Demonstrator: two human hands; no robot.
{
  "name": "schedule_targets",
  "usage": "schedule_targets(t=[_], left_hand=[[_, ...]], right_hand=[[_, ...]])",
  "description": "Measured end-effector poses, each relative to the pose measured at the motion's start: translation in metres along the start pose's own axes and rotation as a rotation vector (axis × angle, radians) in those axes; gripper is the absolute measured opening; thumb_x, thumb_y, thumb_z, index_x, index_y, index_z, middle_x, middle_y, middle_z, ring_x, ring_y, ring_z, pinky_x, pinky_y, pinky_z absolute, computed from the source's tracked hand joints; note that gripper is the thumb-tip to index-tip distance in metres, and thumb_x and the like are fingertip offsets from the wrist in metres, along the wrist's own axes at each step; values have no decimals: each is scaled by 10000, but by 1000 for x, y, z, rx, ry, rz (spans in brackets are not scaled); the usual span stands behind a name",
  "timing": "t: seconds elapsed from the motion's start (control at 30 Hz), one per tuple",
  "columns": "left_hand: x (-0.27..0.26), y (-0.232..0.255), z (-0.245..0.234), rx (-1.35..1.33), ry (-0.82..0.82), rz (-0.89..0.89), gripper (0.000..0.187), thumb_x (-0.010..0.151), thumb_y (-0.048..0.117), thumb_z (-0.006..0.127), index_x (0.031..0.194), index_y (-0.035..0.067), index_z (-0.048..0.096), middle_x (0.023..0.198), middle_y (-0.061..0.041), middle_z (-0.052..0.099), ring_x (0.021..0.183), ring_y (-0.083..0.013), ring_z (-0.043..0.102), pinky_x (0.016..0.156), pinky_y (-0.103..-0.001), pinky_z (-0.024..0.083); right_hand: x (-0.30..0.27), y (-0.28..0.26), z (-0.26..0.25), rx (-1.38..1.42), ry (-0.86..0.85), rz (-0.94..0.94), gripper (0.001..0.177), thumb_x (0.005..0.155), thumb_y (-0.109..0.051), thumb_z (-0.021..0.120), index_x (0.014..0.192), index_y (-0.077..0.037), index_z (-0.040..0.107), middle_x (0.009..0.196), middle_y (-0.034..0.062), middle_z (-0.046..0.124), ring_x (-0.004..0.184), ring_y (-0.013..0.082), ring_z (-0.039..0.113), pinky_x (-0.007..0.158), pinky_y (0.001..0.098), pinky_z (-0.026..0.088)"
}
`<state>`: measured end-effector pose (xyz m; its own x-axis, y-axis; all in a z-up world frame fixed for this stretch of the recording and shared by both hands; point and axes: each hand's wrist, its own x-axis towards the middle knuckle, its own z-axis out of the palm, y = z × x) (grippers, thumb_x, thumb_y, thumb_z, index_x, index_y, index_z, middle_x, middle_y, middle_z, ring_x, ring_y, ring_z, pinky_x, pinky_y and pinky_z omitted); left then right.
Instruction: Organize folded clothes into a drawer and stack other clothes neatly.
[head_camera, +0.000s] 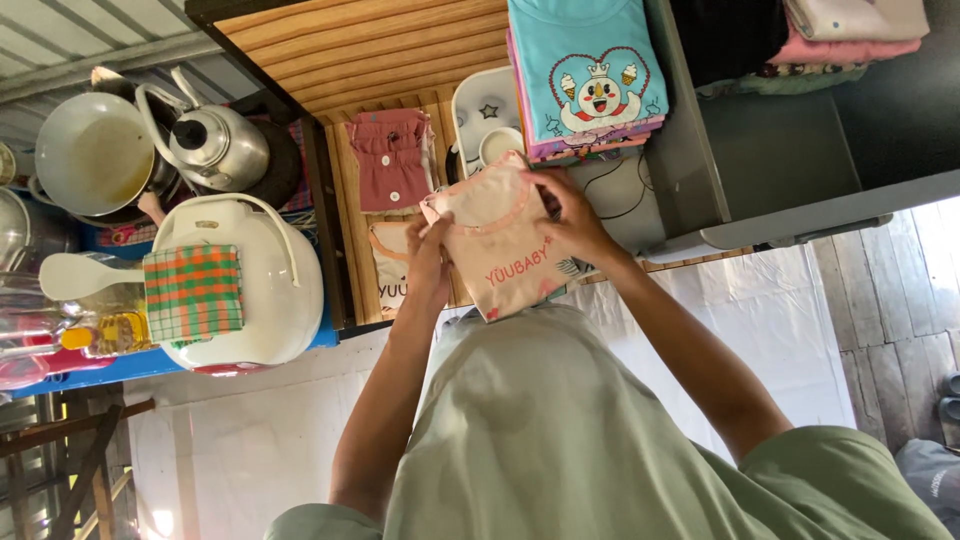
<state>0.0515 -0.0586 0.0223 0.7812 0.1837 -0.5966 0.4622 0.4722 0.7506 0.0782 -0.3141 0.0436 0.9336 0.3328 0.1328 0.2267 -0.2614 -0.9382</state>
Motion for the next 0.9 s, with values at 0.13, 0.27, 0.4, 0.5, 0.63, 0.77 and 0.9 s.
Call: schedule_targets(t=[0.13, 0.27, 0.4, 0.5, 0.63, 0.77, 0.9], left_hand=[[36, -26, -36, -96, -349, -204, 412, 1083, 490, 743, 1193, 121, 595, 1007, -60, 552, 781, -152, 470, 637, -313, 400], [7, 6, -12, -72, -342, -301, 623, 929, 505, 651, 1400, 107, 558, 1332, -81, 643, 1153, -208, 625, 952, -364, 503], [7, 14, -8, -227, -527, -191, 625, 966, 401, 670, 1454, 53, 493, 1438, -109, 600, 1322, -261, 567, 1155, -423, 429], [3, 20, -6, -218, -525, -180, 621, 944, 369, 683, 1451, 77, 474, 1427, -104, 588, 1312, -266, 557, 1139, -443, 439], [9, 20, -6, -226, -478, -255, 631, 939, 368, 695, 1446, 49, 496, 1418, -125, 610, 1278, -269, 602, 1109, -430, 471], [15, 16, -10, -199, -482, -319, 634, 930, 335, 721, 1446, 40, 501, 1372, -157, 623, 1182, -287, 652, 1042, -448, 525], [1, 26, -11, -146, -667, -182, 659, 899, 225, 776, 1456, 44, 474, 1341, -119, 630, 1192, -260, 639, 1028, -457, 526]], right_hand=[[-17, 40, 13, -226, 223, -28, 608, 848, -83, 759, 1421, -42, 557, 1270, 123, 592, 1146, 233, 601, 972, 361, 514], [-18, 23, 14, -183, 198, 363, 594, 900, -322, 766, 1357, -21, 535, 1021, 92, 671, 865, 189, 665, 769, 341, 549], [-15, 0, 15, -162, 82, 548, 506, 893, -392, 743, 1231, -38, 613, 894, 74, 698, 775, 185, 666, 724, 354, 540], [-11, -4, 21, -203, 46, 615, 442, 897, -383, 761, 1131, -25, 650, 891, 88, 700, 775, 197, 663, 728, 365, 530], [-12, 20, 30, -123, 89, 579, 407, 867, -322, 773, 1106, -20, 642, 932, 76, 707, 818, 182, 674, 755, 350, 540], [-11, 15, 34, 251, 166, 481, 524, 814, -218, 814, 1221, -34, 538, 1096, 62, 670, 1004, 174, 656, 875, 322, 541], [-16, -4, 31, 630, 101, 525, 713, 769, -117, 829, 1389, 6, 501, 1264, 95, 660, 1172, 215, 643, 983, 342, 531]])
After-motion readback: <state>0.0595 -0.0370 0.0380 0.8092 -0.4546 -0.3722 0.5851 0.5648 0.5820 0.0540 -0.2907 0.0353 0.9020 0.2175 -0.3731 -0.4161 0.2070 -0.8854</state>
